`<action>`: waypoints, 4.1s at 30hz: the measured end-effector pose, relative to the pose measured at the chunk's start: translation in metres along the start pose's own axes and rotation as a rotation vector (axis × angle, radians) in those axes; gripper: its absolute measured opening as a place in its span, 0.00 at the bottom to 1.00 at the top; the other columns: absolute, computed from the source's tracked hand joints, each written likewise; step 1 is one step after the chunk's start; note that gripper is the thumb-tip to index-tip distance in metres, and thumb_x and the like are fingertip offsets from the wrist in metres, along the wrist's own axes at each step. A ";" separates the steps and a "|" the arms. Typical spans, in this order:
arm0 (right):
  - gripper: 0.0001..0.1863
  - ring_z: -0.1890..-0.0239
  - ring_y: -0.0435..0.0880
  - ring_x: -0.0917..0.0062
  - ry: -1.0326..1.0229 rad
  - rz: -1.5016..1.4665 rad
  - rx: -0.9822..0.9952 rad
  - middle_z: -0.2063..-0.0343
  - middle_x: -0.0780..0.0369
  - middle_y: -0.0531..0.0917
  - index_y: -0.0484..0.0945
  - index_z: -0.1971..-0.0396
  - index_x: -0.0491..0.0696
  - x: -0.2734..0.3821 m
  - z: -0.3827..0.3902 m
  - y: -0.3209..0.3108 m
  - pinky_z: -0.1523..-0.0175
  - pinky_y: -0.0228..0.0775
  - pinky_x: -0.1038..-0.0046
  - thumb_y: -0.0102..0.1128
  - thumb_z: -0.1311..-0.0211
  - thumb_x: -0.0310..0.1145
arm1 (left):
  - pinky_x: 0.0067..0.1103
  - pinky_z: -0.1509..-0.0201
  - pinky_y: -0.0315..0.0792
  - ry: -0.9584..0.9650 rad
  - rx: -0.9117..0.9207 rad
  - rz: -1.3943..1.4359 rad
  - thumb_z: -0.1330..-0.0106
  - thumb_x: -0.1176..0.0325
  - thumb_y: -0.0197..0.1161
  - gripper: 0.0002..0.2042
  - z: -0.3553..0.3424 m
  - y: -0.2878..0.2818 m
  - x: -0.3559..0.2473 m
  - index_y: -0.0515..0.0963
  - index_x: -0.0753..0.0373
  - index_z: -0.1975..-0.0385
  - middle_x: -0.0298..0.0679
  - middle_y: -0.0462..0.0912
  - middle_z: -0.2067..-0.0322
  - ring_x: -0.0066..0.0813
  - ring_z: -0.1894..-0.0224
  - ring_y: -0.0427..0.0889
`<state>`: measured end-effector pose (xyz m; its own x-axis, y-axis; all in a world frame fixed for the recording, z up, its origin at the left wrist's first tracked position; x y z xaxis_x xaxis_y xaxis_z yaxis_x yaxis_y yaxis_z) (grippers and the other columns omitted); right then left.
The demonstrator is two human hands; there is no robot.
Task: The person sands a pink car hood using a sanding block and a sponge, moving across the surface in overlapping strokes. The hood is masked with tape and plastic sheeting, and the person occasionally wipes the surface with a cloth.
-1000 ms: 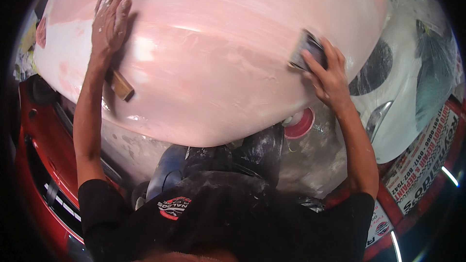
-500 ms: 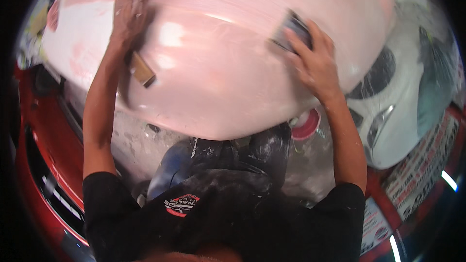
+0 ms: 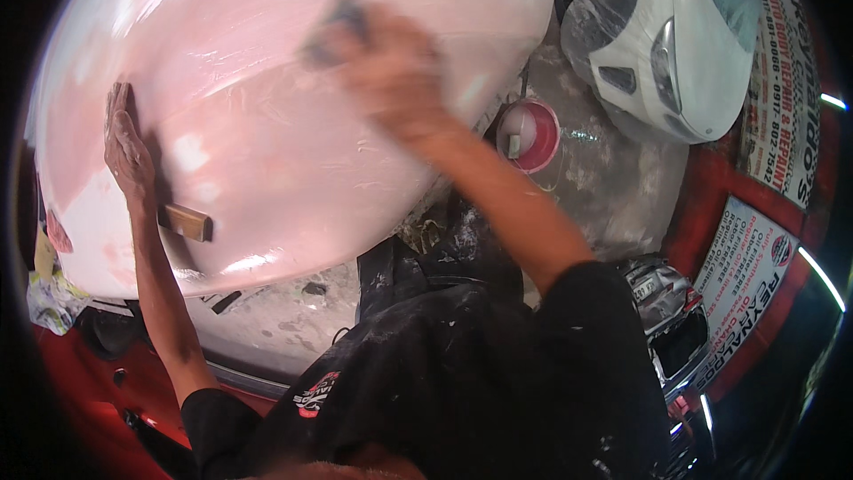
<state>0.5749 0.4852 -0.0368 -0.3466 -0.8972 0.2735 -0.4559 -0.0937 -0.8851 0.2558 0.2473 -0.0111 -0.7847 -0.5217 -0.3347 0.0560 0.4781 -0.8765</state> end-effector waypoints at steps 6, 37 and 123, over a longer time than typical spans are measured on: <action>0.19 0.52 0.79 0.56 0.317 0.077 -0.176 0.53 0.50 0.79 0.80 0.43 0.49 -0.072 0.042 -0.016 0.46 0.68 0.50 0.56 0.31 0.36 | 0.35 0.23 0.56 0.069 0.004 -0.018 0.16 0.55 0.35 0.27 -0.007 0.001 -0.015 0.75 0.67 0.36 0.51 0.75 0.33 0.48 0.26 0.66; 0.29 0.46 0.76 0.42 0.604 0.141 -0.290 0.44 0.42 0.73 0.76 0.34 0.54 -0.035 0.085 0.010 0.41 0.70 0.51 0.66 0.35 0.41 | 0.37 0.23 0.56 0.156 0.054 -0.072 0.16 0.58 0.34 0.26 -0.002 0.001 -0.005 0.73 0.69 0.34 0.51 0.73 0.32 0.51 0.27 0.66; 0.27 0.40 0.74 0.44 0.076 0.028 -0.110 0.38 0.46 0.73 0.78 0.35 0.55 -0.267 -0.131 0.027 0.35 0.67 0.50 0.60 0.31 0.48 | 0.43 0.18 0.40 -0.281 0.016 -0.333 0.30 0.28 0.43 0.52 -0.151 0.088 -0.030 0.50 0.75 0.24 0.60 0.49 0.23 0.52 0.19 0.46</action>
<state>0.5478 0.7787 -0.0846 -0.4197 -0.8633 0.2802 -0.5305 -0.0173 -0.8475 0.1906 0.4113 -0.0258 -0.5631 -0.8188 -0.1116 -0.1605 0.2408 -0.9572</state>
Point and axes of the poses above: each hand's wrist, its own z-axis away from the middle knuckle, its own y-axis out of the palm, x = y × z, the point moved 1 cm from there along -z, towards the middle knuckle
